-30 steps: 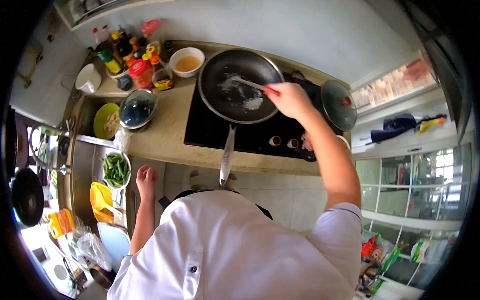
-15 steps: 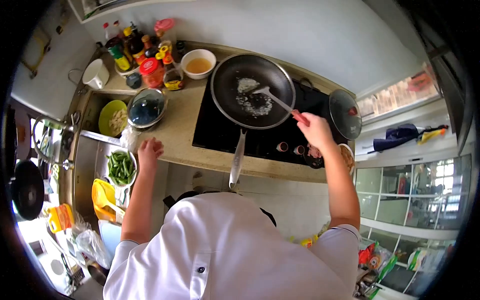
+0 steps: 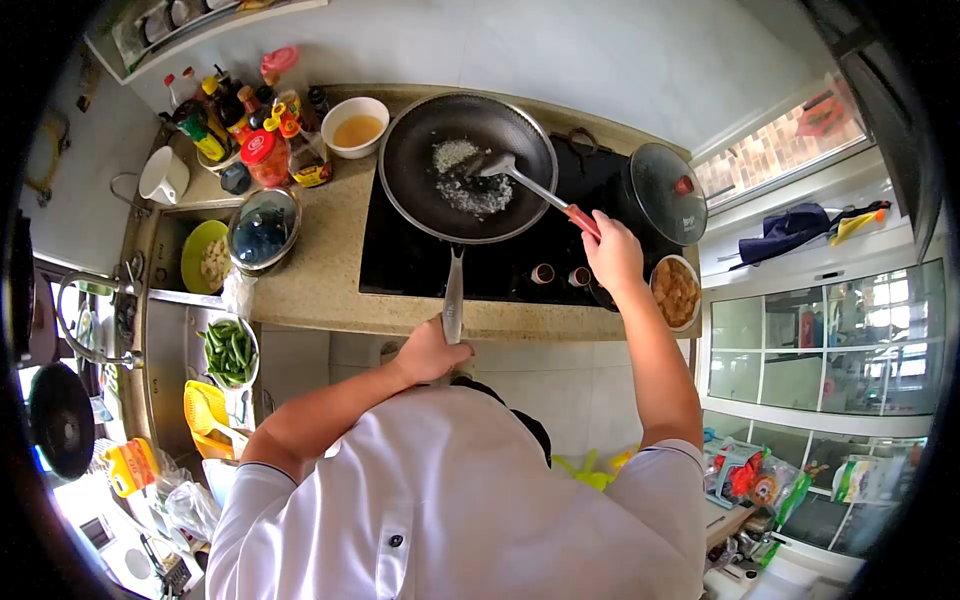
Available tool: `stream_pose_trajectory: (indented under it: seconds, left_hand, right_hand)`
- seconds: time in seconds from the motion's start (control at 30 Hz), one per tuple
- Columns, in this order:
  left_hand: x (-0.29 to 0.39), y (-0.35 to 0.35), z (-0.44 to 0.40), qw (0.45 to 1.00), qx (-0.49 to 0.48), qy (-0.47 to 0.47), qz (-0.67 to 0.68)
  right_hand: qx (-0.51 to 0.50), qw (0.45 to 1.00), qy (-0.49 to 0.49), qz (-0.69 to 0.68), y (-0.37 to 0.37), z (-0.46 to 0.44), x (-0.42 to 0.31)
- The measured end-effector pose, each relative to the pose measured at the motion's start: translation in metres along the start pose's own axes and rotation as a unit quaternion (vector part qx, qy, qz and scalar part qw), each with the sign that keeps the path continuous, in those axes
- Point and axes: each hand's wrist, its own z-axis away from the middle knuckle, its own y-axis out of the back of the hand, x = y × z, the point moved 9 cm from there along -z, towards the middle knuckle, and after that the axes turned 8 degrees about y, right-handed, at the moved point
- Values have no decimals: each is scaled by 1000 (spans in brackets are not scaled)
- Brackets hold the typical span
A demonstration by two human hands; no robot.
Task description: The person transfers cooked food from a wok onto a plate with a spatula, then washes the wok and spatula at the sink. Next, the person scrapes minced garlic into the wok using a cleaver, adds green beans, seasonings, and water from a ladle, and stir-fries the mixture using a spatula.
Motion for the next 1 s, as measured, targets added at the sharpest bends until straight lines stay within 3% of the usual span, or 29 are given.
stream_pose_trajectory:
  seconds: [0.17, 0.23, 0.37, 0.43, 0.53, 0.6, 0.7, 0.77, 0.83, 0.9, 1.0]
  left_hand:
    - [-9, 1, 2, 999, -11, 42, 3]
    - [-6, -1, 13, 993, -58, 100, 12]
    - [-9, -13, 9, 990, -92, 101, -42]
    - [-8, -11, 12, 986, -86, 131, -52]
    - [-1, 9, 19, 994, -36, 80, -59]
    - [-15, 29, 25, 985, -28, 99, 137]
    - [-55, 97, 46, 976, 110, 114, 150]
    - [-117, 131, 55, 943, 197, 130, 235]
    - [-158, 160, 80, 902, 283, 153, 287]
    - [-187, 172, 106, 876, 302, 166, 336]
    - [-251, 169, 148, 727, 324, 211, 568]
  right_hand:
    - [18, 999, 26, -36, 9, 0, 7]
    - [18, 998, 37, -52, 5, 0, 13]
    - [-24, 990, 51, -129, -15, -11, 17]
    - [-25, 994, 54, -96, -29, -19, 29]
    - [-27, 998, 51, -2, -42, -25, 36]
    - [-64, 996, 21, 52, -44, -27, 34]
    - [13, 994, 28, 108, -15, -30, -13]
    - [37, 993, 59, 94, -3, -35, -59]
    - [103, 982, 156, -20, 16, -37, -143]
    - [99, 960, 249, -87, 14, -32, -229]
    - [-43, 916, 304, -257, -33, -23, -336]
